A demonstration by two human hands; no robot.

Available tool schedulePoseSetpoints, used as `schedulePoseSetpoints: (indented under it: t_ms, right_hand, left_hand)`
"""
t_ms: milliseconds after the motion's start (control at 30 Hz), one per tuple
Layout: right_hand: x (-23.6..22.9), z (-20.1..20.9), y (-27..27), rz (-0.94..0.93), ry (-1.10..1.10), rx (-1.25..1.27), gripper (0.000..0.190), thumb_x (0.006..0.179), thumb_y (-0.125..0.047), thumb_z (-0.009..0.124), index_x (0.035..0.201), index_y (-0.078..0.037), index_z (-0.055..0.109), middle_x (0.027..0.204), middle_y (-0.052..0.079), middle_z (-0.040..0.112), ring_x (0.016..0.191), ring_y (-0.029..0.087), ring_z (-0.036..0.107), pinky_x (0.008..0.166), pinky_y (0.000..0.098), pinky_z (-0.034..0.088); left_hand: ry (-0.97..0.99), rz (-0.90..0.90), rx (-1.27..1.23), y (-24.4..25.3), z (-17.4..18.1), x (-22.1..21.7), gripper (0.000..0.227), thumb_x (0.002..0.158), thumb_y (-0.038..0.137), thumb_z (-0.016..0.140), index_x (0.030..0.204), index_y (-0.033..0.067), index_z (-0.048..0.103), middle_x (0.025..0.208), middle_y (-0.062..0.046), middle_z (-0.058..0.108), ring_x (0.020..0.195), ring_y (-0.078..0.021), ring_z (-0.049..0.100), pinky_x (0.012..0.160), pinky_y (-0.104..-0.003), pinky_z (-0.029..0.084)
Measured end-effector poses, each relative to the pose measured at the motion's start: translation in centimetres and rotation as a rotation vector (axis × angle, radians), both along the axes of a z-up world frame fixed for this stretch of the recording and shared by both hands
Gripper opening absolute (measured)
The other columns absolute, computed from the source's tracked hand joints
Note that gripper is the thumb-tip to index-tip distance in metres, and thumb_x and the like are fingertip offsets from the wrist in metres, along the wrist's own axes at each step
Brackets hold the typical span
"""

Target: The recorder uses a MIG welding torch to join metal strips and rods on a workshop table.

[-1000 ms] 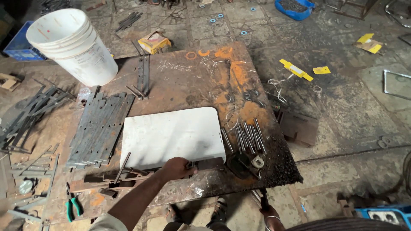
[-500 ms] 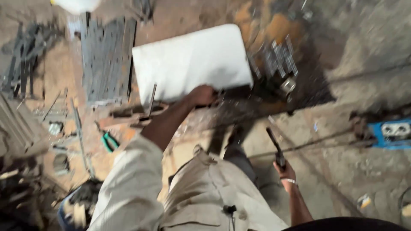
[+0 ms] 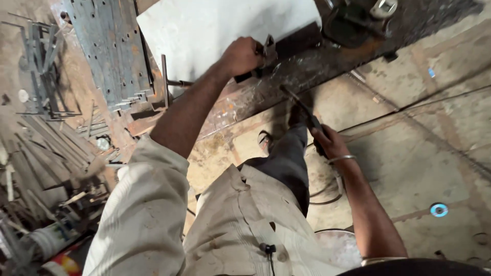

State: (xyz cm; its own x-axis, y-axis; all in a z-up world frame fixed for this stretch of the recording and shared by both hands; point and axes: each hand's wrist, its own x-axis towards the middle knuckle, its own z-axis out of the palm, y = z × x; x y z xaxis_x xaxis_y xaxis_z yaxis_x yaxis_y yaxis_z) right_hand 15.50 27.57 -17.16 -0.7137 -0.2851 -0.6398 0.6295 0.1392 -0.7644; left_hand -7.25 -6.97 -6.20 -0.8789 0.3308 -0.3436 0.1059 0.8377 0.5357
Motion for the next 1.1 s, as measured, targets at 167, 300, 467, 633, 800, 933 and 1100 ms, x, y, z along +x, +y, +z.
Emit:
schedulePoseSetpoints:
  t_ms: [167, 300, 467, 633, 800, 933, 1100]
  right_hand:
    - [-0.2, 0.0, -3.2, -0.024, 0.227, 0.243, 0.055, 0.101, -0.057, 0.06, 0.093, -0.003, 0.06, 0.067, 0.005, 0.056, 0.058, 0.016, 0.052, 0.053, 0.0361, 0.042]
    - [-1.4, 4.3, -5.7, -0.015, 0.246, 0.326, 0.062, 0.096, -0.069, 0.052, 0.095, -0.008, 0.063, 0.063, 0.008, 0.055, 0.055, 0.018, 0.055, 0.054, 0.0389, 0.042]
    - [-2.1, 4.2, -7.7, -0.145, 0.19, 0.16, 0.057, 0.097, -0.065, 0.058, 0.09, -0.008, 0.061, 0.065, 0.002, 0.055, 0.052, 0.012, 0.051, 0.049, 0.0338, 0.039]
    - [-3.2, 2.3, -8.6, -0.279, 0.118, -0.01, 0.054, 0.097, -0.062, 0.064, 0.085, -0.009, 0.055, 0.063, -0.001, 0.05, 0.045, 0.009, 0.043, 0.042, 0.0313, 0.031]
    - [-3.7, 2.3, -9.3, -0.32, 0.071, -0.068, 0.056, 0.096, -0.063, 0.063, 0.081, -0.01, 0.052, 0.058, -0.001, 0.05, 0.042, 0.01, 0.045, 0.04, 0.0308, 0.033]
    - [-3.7, 2.0, -9.8, -0.313, 0.053, -0.146, 0.054, 0.096, -0.062, 0.064, 0.083, -0.011, 0.052, 0.059, -0.001, 0.048, 0.043, 0.01, 0.044, 0.04, 0.0307, 0.032]
    - [-4.0, 2.8, -10.5, -0.309, 0.042, -0.15, 0.052, 0.096, -0.062, 0.063, 0.084, -0.012, 0.053, 0.057, -0.001, 0.047, 0.041, 0.01, 0.042, 0.039, 0.0306, 0.031]
  left_hand:
    - [-0.022, -0.003, -0.026, 0.2, 1.7, 0.1, 0.029, 0.083, 0.028, 0.075, 0.102, 0.0055, 0.079, 0.091, -0.017, 0.076, 0.082, -0.0309, 0.074, 0.081, -0.044, 0.058]
    - [-0.07, 0.013, 0.025, -0.2, 1.2, -0.5, 0.03, 0.086, 0.025, 0.077, 0.108, 0.0051, 0.078, 0.091, -0.013, 0.078, 0.082, -0.0222, 0.075, 0.082, -0.039, 0.057]
    - [-0.068, -0.016, 0.008, -0.2, 1.3, -0.4, 0.034, 0.085, 0.018, 0.076, 0.116, 0.0038, 0.076, 0.095, -0.014, 0.077, 0.085, -0.0218, 0.074, 0.082, -0.039, 0.057]
    - [-0.065, 0.006, 0.055, -0.3, 0.9, -0.6, 0.037, 0.082, 0.012, 0.075, 0.118, 0.0023, 0.075, 0.099, -0.013, 0.078, 0.087, -0.0198, 0.075, 0.083, -0.037, 0.057]
    - [-0.157, 0.059, 0.12, 0.2, 1.9, -0.3, 0.037, 0.081, 0.008, 0.073, 0.118, 0.0018, 0.072, 0.097, -0.01, 0.076, 0.087, -0.0176, 0.073, 0.081, -0.037, 0.058]
    - [-0.134, 0.062, 0.12, 0.3, 1.6, -0.2, 0.038, 0.081, 0.008, 0.073, 0.119, 0.0033, 0.072, 0.098, -0.009, 0.076, 0.088, -0.016, 0.074, 0.083, -0.036, 0.058]
    - [-0.132, 0.045, -0.01, 0.9, 2.4, -0.3, 0.04, 0.085, 0.012, 0.072, 0.124, 0.0066, 0.072, 0.1, -0.01, 0.077, 0.09, -0.0173, 0.074, 0.09, -0.036, 0.057]
